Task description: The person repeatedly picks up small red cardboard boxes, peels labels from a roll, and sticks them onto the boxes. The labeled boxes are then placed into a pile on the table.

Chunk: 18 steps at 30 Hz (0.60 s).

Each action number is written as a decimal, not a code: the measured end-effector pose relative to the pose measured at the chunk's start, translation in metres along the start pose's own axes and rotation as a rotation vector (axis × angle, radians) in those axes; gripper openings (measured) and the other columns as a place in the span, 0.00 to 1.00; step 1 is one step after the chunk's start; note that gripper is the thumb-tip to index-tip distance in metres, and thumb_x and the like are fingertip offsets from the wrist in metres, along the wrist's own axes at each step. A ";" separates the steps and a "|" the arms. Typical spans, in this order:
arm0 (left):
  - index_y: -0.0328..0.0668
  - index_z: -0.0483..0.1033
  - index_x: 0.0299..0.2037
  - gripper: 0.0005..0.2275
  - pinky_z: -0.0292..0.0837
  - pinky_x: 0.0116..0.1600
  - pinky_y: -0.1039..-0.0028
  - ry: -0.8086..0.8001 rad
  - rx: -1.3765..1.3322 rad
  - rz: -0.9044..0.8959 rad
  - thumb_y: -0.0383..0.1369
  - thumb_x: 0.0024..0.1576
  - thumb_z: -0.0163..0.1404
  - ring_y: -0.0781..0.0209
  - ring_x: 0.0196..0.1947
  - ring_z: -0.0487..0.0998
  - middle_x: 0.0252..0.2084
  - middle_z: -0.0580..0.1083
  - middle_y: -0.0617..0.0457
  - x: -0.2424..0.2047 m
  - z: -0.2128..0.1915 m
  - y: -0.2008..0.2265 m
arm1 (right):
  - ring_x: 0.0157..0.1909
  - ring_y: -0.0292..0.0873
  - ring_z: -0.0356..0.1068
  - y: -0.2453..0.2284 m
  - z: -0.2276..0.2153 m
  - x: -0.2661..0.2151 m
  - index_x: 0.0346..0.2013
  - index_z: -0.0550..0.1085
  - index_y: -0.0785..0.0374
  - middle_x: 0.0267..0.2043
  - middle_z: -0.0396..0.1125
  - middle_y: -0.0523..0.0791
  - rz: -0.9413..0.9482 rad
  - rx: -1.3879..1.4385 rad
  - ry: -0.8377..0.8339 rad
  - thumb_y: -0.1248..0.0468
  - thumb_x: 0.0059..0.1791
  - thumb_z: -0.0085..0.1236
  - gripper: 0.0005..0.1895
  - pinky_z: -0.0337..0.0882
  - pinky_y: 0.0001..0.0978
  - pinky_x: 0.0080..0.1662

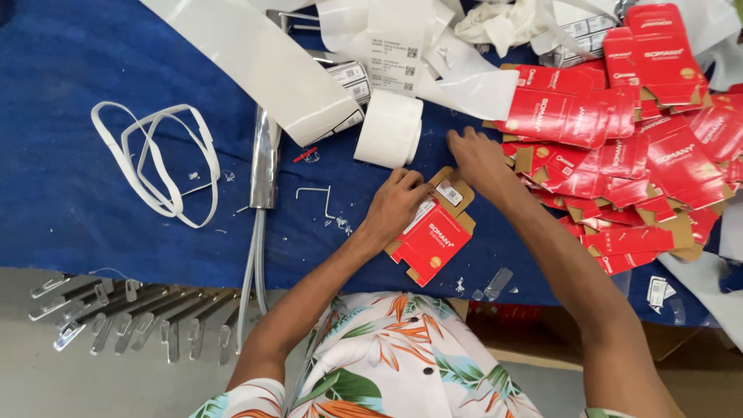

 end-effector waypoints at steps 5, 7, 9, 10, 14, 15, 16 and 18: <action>0.38 0.81 0.45 0.09 0.74 0.52 0.63 0.031 -0.014 -0.059 0.27 0.55 0.57 0.49 0.49 0.75 0.47 0.74 0.48 0.001 0.001 0.002 | 0.54 0.57 0.70 0.030 0.026 -0.046 0.54 0.67 0.61 0.48 0.68 0.51 0.108 0.017 -0.037 0.53 0.30 0.80 0.44 0.73 0.51 0.48; 0.38 0.80 0.45 0.09 0.74 0.53 0.62 0.064 -0.011 -0.042 0.26 0.55 0.56 0.46 0.50 0.76 0.52 0.74 0.44 0.004 -0.003 0.007 | 0.54 0.57 0.70 0.043 0.035 -0.062 0.51 0.69 0.60 0.48 0.68 0.51 0.162 0.123 -0.028 0.55 0.34 0.77 0.37 0.73 0.51 0.48; 0.37 0.79 0.47 0.09 0.75 0.55 0.63 0.045 -0.071 -0.038 0.25 0.56 0.55 0.44 0.52 0.77 0.56 0.75 0.43 0.005 -0.004 0.010 | 0.52 0.59 0.70 0.052 0.035 -0.082 0.53 0.71 0.60 0.49 0.69 0.53 0.164 0.232 0.058 0.61 0.37 0.73 0.31 0.72 0.51 0.46; 0.37 0.79 0.49 0.10 0.76 0.56 0.63 0.012 -0.130 -0.045 0.24 0.58 0.53 0.43 0.53 0.79 0.56 0.75 0.44 0.005 -0.003 0.012 | 0.51 0.57 0.72 0.057 0.035 -0.094 0.53 0.72 0.61 0.49 0.71 0.52 0.197 0.375 0.083 0.60 0.43 0.67 0.25 0.73 0.49 0.47; 0.35 0.77 0.50 0.10 0.78 0.53 0.63 -0.066 -0.243 -0.075 0.25 0.60 0.54 0.40 0.50 0.80 0.53 0.76 0.41 0.016 -0.001 0.029 | 0.48 0.46 0.75 0.058 0.017 -0.133 0.52 0.75 0.63 0.46 0.76 0.50 0.372 0.953 0.252 0.56 0.56 0.55 0.16 0.73 0.39 0.50; 0.36 0.78 0.50 0.09 0.78 0.52 0.63 -0.109 -0.257 -0.048 0.25 0.60 0.54 0.41 0.49 0.80 0.53 0.76 0.41 0.018 0.003 0.038 | 0.47 0.43 0.74 0.054 0.015 -0.145 0.52 0.75 0.63 0.45 0.77 0.49 0.435 1.101 0.308 0.55 0.57 0.55 0.16 0.72 0.36 0.50; 0.36 0.78 0.50 0.09 0.78 0.51 0.63 -0.151 -0.271 -0.021 0.24 0.60 0.54 0.41 0.48 0.80 0.52 0.76 0.41 0.020 0.008 0.048 | 0.46 0.40 0.74 0.048 0.013 -0.153 0.51 0.75 0.64 0.44 0.76 0.48 0.485 1.091 0.329 0.56 0.53 0.59 0.17 0.73 0.35 0.50; 0.36 0.78 0.50 0.09 0.79 0.51 0.64 -0.182 -0.311 0.013 0.23 0.60 0.53 0.42 0.48 0.81 0.52 0.76 0.41 0.023 0.015 0.066 | 0.45 0.35 0.75 0.041 0.015 -0.172 0.49 0.75 0.66 0.43 0.76 0.47 0.593 1.074 0.366 0.57 0.47 0.67 0.21 0.74 0.32 0.49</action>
Point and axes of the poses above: each hand's wrist, its own x-axis towards the middle knuckle, its own z-axis out of the palm, y = z × x, the point moved 8 cm from there along x, towards the middle knuckle
